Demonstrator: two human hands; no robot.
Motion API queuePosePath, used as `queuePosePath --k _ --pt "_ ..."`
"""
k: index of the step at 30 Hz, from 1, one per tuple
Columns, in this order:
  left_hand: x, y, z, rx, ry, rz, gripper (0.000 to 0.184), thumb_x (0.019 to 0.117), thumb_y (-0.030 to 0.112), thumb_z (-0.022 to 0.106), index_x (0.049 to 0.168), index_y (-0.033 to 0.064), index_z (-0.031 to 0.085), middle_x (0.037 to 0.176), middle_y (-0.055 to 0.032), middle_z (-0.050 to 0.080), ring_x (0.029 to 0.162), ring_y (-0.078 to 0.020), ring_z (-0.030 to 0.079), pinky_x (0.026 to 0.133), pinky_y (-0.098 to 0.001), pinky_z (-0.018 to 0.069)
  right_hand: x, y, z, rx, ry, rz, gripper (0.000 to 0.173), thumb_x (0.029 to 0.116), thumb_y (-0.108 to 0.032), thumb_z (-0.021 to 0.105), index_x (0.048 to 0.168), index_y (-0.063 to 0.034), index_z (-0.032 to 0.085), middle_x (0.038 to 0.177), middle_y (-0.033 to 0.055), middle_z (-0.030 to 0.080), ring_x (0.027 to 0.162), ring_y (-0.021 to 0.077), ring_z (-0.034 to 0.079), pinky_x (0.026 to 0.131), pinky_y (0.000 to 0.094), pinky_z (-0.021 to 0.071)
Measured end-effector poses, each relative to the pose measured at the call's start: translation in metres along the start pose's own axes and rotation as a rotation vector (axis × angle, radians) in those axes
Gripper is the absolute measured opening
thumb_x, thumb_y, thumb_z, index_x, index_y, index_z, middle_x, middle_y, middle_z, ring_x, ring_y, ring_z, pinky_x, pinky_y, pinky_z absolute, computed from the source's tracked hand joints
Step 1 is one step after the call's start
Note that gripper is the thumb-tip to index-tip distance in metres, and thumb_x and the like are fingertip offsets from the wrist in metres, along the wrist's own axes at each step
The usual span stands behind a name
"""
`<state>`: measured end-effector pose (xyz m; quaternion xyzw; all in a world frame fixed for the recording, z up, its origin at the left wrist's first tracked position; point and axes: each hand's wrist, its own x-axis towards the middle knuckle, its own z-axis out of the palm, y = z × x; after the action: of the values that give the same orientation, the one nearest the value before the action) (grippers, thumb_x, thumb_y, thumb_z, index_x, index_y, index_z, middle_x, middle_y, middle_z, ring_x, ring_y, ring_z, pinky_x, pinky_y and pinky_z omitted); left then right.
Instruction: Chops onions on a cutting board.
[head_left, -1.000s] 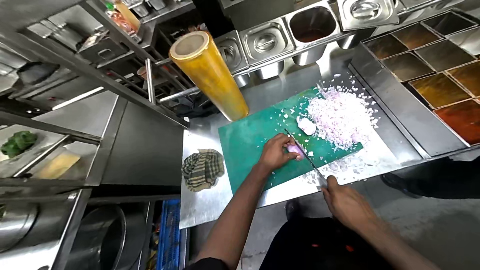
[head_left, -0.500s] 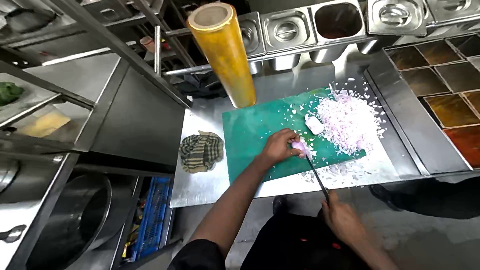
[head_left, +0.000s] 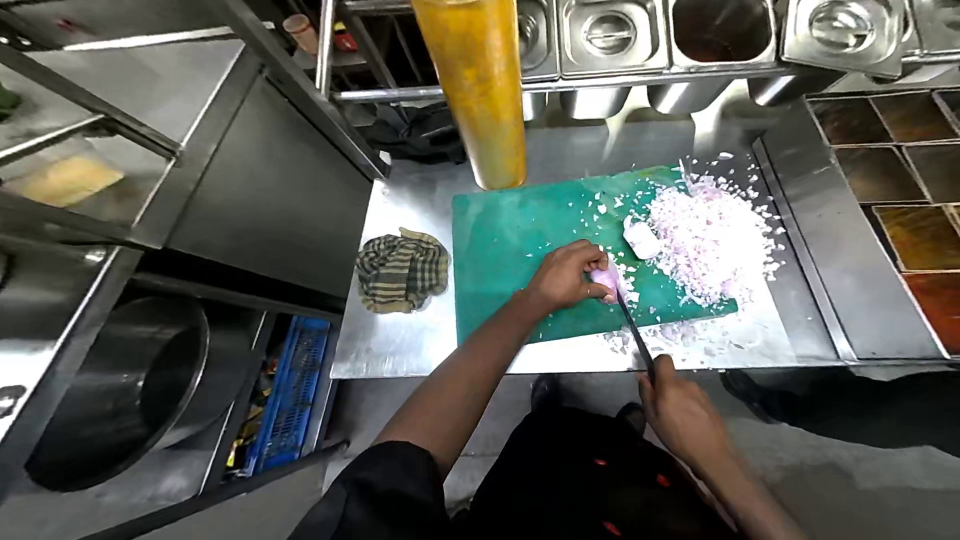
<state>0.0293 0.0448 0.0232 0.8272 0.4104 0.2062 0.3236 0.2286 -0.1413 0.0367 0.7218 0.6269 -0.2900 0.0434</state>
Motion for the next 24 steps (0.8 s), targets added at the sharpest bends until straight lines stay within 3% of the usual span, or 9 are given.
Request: queuePosePath --k 3,8,11,14,16,19,21,24 --pt "0.000 -0.002 0.002 -0.006 0.011 0.016 0.046 0.0773 0.036 0.090 0.106 0.0053 0.071 0.103 -0.0091 0.069 0.093 -0.0196 0.069 0.080 -0.0398 0.0594 0.004 -0.004 -0.009 -0.018 0.070 -0.054 0.029 0.1069 -0.037 0.046 0.113 -0.0086 0.053 0.071 0.0093 0.062 0.068 0.0321 0.069 0.061 0.0503 0.0556" --pt "0.000 -0.001 0.001 -0.009 0.005 -0.001 0.044 0.0780 0.034 0.090 0.107 0.0059 0.072 0.104 -0.0100 0.069 0.094 -0.0208 0.069 0.081 -0.0412 0.0592 -0.004 0.008 0.026 0.021 -0.036 0.013 0.041 0.1078 -0.036 0.044 0.131 -0.0038 0.051 0.083 0.0155 0.069 0.079 0.0366 0.072 0.071 0.0535 0.0580" --pt "-0.001 -0.005 0.003 -0.030 0.031 0.013 0.044 0.0773 0.034 0.090 0.106 0.0050 0.072 0.104 -0.0102 0.069 0.093 -0.0205 0.069 0.081 -0.0404 0.0593 -0.003 0.002 0.012 -0.010 -0.017 0.000 0.036 0.1081 -0.036 0.044 0.124 -0.0050 0.053 0.080 0.0147 0.068 0.078 0.0365 0.072 0.070 0.0530 0.0576" --pt "-0.001 -0.007 0.005 -0.043 0.050 0.023 0.047 0.0763 0.036 0.091 0.106 0.0047 0.072 0.104 -0.0094 0.069 0.093 -0.0191 0.069 0.081 -0.0394 0.0602 0.003 -0.003 -0.004 -0.018 0.111 -0.071 0.030 0.1069 -0.036 0.048 0.112 -0.0070 0.054 0.069 0.0099 0.062 0.066 0.0323 0.069 0.060 0.0500 0.0558" --pt "-0.003 -0.008 0.005 -0.040 0.064 0.024 0.048 0.0757 0.037 0.091 0.105 0.0051 0.072 0.103 -0.0087 0.069 0.092 -0.0181 0.069 0.080 -0.0386 0.0603 0.005 -0.004 -0.004 -0.029 0.107 -0.075 0.029 0.1069 -0.037 0.047 0.111 -0.0087 0.052 0.068 0.0081 0.060 0.064 0.0305 0.068 0.058 0.0487 0.0552" --pt "-0.003 -0.009 0.006 -0.046 0.067 0.050 0.047 0.0761 0.037 0.091 0.104 0.0048 0.072 0.102 -0.0094 0.069 0.091 -0.0183 0.069 0.079 -0.0375 0.0601 -0.004 0.001 0.014 0.005 0.001 -0.014 0.033 0.1078 -0.036 0.045 0.120 -0.0055 0.053 0.076 0.0125 0.065 0.074 0.0342 0.071 0.067 0.0524 0.0570" --pt "-0.003 -0.009 0.005 -0.046 0.065 0.047 0.047 0.0760 0.037 0.091 0.104 0.0049 0.072 0.101 -0.0094 0.069 0.090 -0.0183 0.069 0.078 -0.0373 0.0602 -0.011 0.009 0.031 0.014 0.004 -0.008 0.037 0.1074 -0.035 0.046 0.124 -0.0027 0.054 0.078 0.0144 0.067 0.075 0.0359 0.072 0.067 0.0528 0.0576" --pt "-0.003 -0.009 0.004 -0.052 0.059 0.031 0.047 0.0760 0.037 0.091 0.105 0.0052 0.072 0.102 -0.0091 0.069 0.091 -0.0181 0.069 0.079 -0.0368 0.0601 -0.012 0.003 0.017 0.000 -0.023 0.007 0.036 0.1084 -0.036 0.045 0.124 -0.0043 0.053 0.080 0.0144 0.067 0.078 0.0358 0.072 0.070 0.0524 0.0576"
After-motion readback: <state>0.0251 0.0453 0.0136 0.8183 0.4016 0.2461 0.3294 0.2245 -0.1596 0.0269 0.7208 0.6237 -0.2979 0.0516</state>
